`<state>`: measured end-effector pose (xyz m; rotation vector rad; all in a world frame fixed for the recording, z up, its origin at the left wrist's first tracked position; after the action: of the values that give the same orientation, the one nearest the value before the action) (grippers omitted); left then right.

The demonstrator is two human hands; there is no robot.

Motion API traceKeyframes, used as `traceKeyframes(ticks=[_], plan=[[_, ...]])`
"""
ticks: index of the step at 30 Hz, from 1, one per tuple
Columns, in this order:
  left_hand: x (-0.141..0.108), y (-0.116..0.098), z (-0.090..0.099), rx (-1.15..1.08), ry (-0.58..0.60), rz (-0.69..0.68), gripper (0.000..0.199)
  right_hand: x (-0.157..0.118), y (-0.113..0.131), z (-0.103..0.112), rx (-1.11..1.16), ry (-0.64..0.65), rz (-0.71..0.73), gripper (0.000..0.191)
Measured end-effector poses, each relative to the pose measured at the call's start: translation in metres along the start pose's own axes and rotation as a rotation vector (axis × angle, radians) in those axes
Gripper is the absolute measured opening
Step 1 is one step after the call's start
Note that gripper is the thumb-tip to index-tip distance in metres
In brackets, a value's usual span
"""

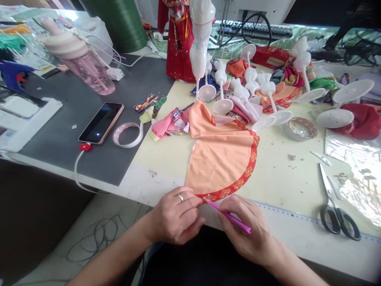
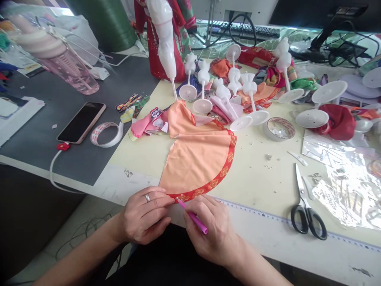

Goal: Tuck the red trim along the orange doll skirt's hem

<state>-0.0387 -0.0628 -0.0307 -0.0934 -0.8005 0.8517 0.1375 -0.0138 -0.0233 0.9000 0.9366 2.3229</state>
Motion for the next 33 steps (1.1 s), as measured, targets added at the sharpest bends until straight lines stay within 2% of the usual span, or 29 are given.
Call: traceKeyframes(ticks=[11, 17, 23, 25, 28, 33], plan=[[0.000, 0.001, -0.003, 0.010, 0.047, 0.003, 0.005, 0.000, 0.001, 0.001, 0.004, -0.001, -0.010, 0.021], [-0.001, 0.000, -0.001, 0.010, 0.038, 0.002, 0.005, 0.000, -0.001, 0.007, 0.011, -0.088, -0.060, 0.021], [-0.002, 0.000, 0.001, 0.016, 0.018, -0.002, 0.006, -0.002, 0.000, 0.012, 0.021, -0.121, -0.057, 0.022], [-0.002, -0.001, 0.001, 0.015, 0.011, 0.001, 0.006, -0.004, -0.001, 0.021, 0.020, -0.173, -0.062, 0.024], [0.000, -0.001, 0.002, 0.012, 0.012, 0.013, 0.004, -0.010, -0.008, 0.046, -0.047, -0.310, -0.092, 0.025], [0.001, 0.000, 0.003, 0.028, -0.003, 0.001, 0.007, -0.025, -0.031, 0.105, -0.509, -0.579, -0.148, 0.015]])
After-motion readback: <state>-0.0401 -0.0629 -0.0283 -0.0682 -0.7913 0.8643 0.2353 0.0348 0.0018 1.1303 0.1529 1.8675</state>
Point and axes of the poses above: each hand's wrist, its own x-axis towards the middle knuckle, its own z-axis out of the back of the hand, y = z × x, the point moved 3 cm from there along x, towards the middle knuckle, and after that the axes turned 2 degrees about z, right-handed, at the moved point
